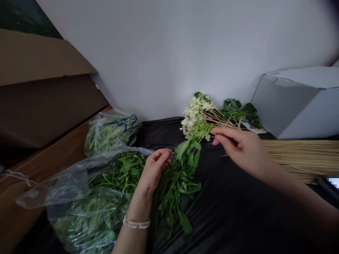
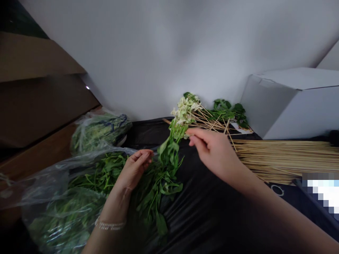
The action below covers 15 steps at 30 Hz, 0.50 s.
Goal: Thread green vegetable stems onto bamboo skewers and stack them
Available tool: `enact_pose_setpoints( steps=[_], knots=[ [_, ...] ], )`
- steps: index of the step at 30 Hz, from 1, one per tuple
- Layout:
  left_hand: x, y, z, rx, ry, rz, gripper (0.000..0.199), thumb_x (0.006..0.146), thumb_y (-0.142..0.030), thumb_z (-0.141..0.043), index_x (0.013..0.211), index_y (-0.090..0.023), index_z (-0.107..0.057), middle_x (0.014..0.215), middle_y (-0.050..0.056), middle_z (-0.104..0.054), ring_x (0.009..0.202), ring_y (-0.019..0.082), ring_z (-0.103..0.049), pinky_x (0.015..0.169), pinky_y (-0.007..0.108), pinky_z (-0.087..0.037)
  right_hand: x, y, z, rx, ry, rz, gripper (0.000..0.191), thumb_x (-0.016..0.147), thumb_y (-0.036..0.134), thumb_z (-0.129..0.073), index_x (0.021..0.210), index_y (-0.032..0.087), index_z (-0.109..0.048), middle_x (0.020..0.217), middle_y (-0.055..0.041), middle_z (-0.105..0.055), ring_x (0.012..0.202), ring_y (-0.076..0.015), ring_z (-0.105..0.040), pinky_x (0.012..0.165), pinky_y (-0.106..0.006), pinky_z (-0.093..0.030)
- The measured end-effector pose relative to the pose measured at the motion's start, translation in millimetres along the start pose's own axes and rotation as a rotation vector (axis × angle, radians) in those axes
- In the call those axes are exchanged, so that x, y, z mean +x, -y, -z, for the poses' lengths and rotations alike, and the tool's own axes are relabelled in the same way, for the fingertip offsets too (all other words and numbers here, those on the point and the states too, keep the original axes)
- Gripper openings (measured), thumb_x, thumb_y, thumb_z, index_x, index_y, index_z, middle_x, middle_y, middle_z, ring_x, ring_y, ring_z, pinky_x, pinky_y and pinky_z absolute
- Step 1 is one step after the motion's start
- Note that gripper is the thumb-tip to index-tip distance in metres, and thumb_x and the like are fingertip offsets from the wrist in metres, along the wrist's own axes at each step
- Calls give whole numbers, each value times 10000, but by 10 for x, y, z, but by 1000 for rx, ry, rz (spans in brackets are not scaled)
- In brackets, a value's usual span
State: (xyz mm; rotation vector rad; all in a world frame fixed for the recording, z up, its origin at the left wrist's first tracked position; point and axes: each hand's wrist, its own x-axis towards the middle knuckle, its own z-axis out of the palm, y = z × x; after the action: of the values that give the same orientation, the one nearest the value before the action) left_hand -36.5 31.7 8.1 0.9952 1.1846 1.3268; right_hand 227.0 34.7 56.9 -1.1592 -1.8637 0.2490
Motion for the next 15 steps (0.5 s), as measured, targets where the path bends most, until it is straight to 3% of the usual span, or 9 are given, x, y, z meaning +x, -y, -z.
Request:
enact_pose_setpoints(
  steps=[2, 4, 10, 15],
  knots=[
    [26, -3, 63, 192, -6, -40, 246, 691, -374, -777, 784, -151, -728, 757, 14, -687, 604, 86, -542, 563, 191, -406, 28, -31, 75, -35, -144, -18, 272, 919, 234, -521, 1134, 177, -677, 839, -43, -746, 660, -165, -664, 610, -289, -507],
    [41, 14, 111, 418, 21, -101, 185, 728, -327, -722, 798, -155, -716, 713, 8, -669, 604, 110, -544, 579, 218, -409, 37, -44, 108, -51, -186, -5, 284, 921, 236, -518, 1156, 178, -667, 847, -50, -745, 662, -171, -666, 615, -301, -513],
    [45, 119, 153, 1038, 55, -240, 74, 750, -227, -629, 746, -192, -694, 693, 11, -674, 645, 163, -583, 632, 276, -397, 24, -30, 50, -57, -132, 53, 264, 916, 216, -518, 1123, 177, -678, 831, -45, -750, 722, -183, -695, 687, -316, -546],
    [13, 128, 113, 1151, 221, -244, 143, 728, -336, -708, 682, -201, -711, 697, 14, -631, 649, 164, -567, 607, 274, -375, 20, -23, 30, -43, -103, 61, 277, 917, 205, -510, 1136, 163, -674, 837, -46, -753, 708, -177, -693, 662, -312, -547]
  ],
)
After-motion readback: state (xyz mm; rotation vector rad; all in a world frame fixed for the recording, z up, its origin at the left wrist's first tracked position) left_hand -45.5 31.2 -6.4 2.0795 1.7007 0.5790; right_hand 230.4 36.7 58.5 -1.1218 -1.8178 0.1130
